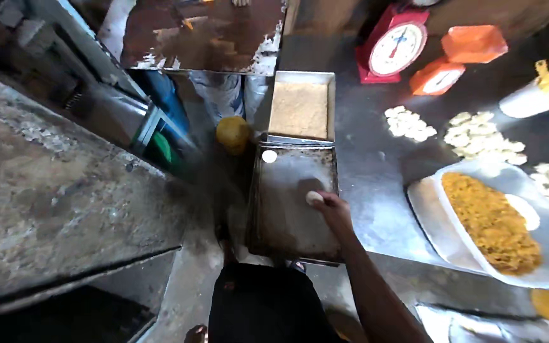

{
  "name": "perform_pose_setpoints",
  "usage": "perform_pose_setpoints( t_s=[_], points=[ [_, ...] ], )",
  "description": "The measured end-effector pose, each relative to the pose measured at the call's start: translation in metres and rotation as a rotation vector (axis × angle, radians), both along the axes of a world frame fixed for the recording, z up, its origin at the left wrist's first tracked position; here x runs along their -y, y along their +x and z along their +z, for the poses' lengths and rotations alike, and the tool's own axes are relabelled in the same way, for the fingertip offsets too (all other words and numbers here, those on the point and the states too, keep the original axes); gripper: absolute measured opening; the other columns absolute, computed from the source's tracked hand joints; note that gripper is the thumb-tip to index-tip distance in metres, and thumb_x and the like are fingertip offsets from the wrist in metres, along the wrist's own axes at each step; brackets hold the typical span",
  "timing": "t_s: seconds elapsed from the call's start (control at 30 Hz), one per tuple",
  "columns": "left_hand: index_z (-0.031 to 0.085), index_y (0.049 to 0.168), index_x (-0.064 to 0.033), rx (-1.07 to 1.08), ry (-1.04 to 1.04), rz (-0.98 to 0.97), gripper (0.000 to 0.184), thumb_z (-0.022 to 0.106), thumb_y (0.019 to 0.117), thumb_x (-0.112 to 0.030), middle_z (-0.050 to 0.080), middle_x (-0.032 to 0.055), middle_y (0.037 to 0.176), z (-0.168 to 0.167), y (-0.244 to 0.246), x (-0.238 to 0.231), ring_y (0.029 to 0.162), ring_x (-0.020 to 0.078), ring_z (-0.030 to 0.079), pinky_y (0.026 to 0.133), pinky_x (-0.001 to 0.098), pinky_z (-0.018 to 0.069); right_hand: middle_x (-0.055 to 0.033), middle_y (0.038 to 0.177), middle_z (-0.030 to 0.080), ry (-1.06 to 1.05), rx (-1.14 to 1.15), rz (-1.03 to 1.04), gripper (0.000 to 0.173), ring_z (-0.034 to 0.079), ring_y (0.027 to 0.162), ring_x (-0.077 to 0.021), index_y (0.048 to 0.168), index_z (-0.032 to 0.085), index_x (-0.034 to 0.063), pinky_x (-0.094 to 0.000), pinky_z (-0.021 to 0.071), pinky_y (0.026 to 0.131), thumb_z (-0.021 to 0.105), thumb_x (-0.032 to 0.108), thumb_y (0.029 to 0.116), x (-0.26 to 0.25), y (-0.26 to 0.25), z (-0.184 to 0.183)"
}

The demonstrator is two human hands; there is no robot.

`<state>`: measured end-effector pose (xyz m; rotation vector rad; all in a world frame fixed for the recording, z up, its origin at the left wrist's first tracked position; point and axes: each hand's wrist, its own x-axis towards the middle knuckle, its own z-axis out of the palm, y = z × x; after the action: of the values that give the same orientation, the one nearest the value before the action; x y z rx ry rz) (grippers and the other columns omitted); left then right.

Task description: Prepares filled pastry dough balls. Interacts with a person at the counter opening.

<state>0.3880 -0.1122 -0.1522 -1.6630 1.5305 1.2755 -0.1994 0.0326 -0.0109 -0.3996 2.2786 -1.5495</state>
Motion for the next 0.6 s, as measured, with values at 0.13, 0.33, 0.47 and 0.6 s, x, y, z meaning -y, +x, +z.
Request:
perform_pose_setpoints(
  t_s=[0.13, 0.33, 0.47, 0.6],
  points=[
    [0.062, 0.130, 0.0024, -0.238, -0.136, 0.131, 0.034, 0.051, 0.1079, -0.021, 0.068, 0.0233, 0.120, -0.013, -0.024, 0.166, 0.108, 0.0344, 0.067, 0.095, 0.0522, 0.0545, -0.0132, 0.112, 0.073, 0.176, -0.105, 0.050, 0.031, 0.072, 0.101, -0.0222, 0.120, 0.071, 0.0033, -0.0449, 0.0589, 0.094, 0.073, 0.022, 0.0953, 0.108, -0.033, -0.016],
    [0.057, 0.141, -0.0019, -0.380, -0.376, 0.070, 0.042, 0.048, 0.1095, -0.028, 0.068, 0.0199, 0.125, 0.067, -0.098, 0.361, 0.113, 0.0314, 0.068, 0.099, 0.0512, 0.0547, -0.0172, 0.123, 0.069, 0.395, -0.376, -0.124, 0.031, 0.070, 0.105, -0.0328, 0.129, 0.067, 0.0085, -0.0553, 0.0577, 0.092, 0.063, 0.021, 0.1016, 0.183, -0.077, -0.032],
    [0.060, 0.137, -0.0011, -0.370, -0.334, -0.075, 0.038, 0.052, 0.1073, -0.023, 0.069, 0.0196, 0.122, 0.074, -0.102, 0.402, 0.111, 0.0322, 0.067, 0.098, 0.0520, 0.0539, -0.0157, 0.143, 0.058, 0.512, -0.495, -0.244, 0.033, 0.059, 0.129, -0.0351, 0.135, 0.065, 0.0118, -0.0560, 0.0516, 0.104, 0.055, 0.022, 0.1046, 0.191, -0.068, -0.054],
    [0.059, 0.134, 0.0051, -0.293, -0.137, 0.003, 0.037, 0.055, 0.1056, -0.018, 0.067, 0.0253, 0.120, 0.027, -0.080, 0.405, 0.107, 0.0346, 0.067, 0.095, 0.0513, 0.0546, -0.0118, 0.160, 0.045, 0.590, -0.583, -0.202, 0.047, 0.036, 0.152, -0.0307, 0.148, 0.057, 0.0131, -0.0479, 0.0343, 0.123, 0.045, 0.033, 0.1069, 0.193, -0.054, -0.091]
  ],
)
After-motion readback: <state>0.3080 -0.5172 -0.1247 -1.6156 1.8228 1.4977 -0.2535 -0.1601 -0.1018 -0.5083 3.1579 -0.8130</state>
